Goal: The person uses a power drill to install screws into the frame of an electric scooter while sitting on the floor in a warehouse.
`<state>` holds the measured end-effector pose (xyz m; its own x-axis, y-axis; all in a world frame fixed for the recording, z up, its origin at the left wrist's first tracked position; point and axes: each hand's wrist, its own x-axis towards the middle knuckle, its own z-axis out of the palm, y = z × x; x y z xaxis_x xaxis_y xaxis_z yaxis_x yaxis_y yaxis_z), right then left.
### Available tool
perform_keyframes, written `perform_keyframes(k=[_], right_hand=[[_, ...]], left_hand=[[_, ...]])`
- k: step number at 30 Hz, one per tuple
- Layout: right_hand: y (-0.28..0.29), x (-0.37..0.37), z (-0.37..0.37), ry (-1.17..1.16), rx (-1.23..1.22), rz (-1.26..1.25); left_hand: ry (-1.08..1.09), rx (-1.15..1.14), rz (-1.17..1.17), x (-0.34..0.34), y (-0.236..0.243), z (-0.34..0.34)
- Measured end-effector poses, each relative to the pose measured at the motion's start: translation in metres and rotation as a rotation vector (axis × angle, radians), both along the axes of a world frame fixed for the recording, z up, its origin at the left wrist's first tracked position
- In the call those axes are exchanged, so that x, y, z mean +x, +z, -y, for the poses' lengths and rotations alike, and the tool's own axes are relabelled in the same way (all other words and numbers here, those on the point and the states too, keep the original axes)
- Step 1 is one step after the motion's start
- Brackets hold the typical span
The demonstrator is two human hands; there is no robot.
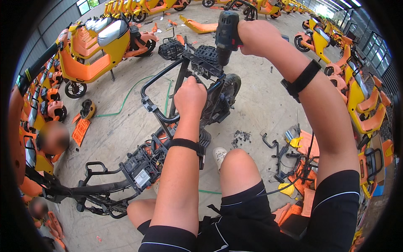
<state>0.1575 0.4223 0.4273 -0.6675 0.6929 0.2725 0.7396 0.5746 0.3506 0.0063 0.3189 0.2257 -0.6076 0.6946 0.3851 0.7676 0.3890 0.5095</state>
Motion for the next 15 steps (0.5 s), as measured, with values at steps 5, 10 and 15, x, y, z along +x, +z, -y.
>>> perform_keyframes(k=[5,10,15], right_hand=[[-0.0014,0.0014,-0.0040,0.034,0.030,0.016],[-0.0026,0.0015,-0.0030,0.042,0.034,0.012],[-0.0031,0.0034,-0.0028,0.035,0.031,0.007]], left_hand=[[-0.008,0.003,-0.008,0.0013,-0.0024,-0.0021],[-0.002,0.005,-0.022,-0.0012,-0.0007,0.0007],[-0.006,0.018,-0.022,-0.0008,-0.0011,0.0008]])
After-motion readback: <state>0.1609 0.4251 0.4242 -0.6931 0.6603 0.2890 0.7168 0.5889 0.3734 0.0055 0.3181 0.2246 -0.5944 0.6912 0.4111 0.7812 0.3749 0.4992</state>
